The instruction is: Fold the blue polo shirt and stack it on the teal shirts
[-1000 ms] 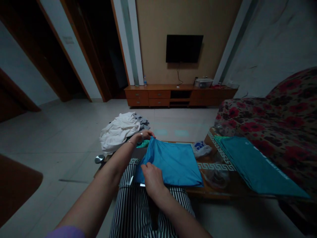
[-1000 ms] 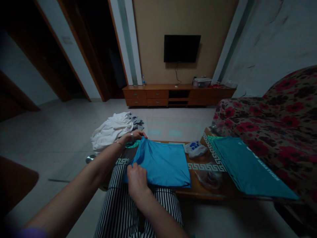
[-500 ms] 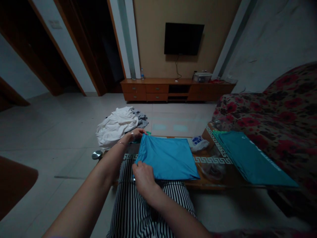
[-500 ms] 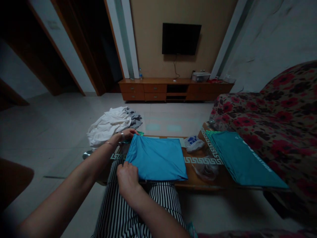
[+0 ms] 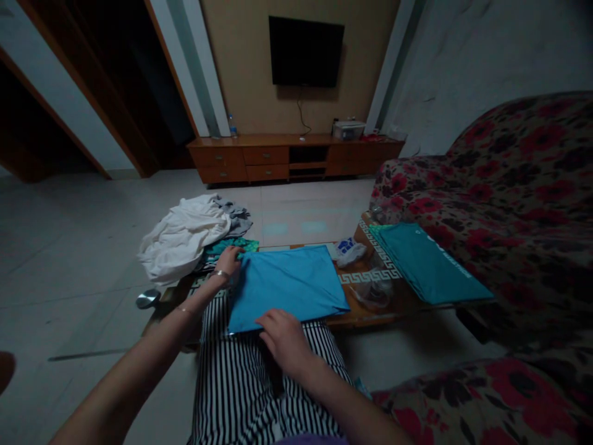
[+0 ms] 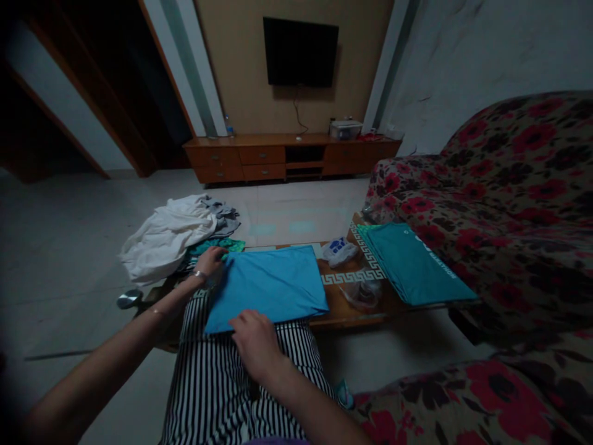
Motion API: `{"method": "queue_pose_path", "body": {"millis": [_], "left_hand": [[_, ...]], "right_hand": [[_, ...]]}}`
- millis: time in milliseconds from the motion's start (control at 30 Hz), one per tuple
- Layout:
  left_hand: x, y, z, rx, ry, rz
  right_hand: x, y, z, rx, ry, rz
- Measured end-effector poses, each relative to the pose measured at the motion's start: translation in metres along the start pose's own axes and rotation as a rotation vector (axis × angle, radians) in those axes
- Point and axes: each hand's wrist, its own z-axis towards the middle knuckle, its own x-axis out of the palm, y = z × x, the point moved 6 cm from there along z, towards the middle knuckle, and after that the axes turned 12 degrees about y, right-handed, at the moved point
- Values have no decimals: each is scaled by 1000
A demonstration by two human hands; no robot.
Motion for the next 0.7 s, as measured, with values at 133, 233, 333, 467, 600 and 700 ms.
{"method": "queue_pose_path", "body": {"millis": [133, 233, 333, 467, 600, 700], "left_hand": [[17, -18, -54, 36, 14, 27], [30, -43, -108, 173, 111, 45], [42, -59, -139, 227, 196, 80], [49, -63, -144, 192, 200, 72], [39, -63, -140, 140, 95, 16], [29, -65, -141, 109, 32, -16]], "right_hand": [[-44, -94, -90, 234, -421, 121], [-57, -157, -143, 429, -586, 154], [-57, -188, -161, 508, -622, 162], [-48, -184, -143, 466, -578, 100], [-39, -173, -121, 447, -554, 101], [-37, -172, -113, 485, -577, 78]]}}
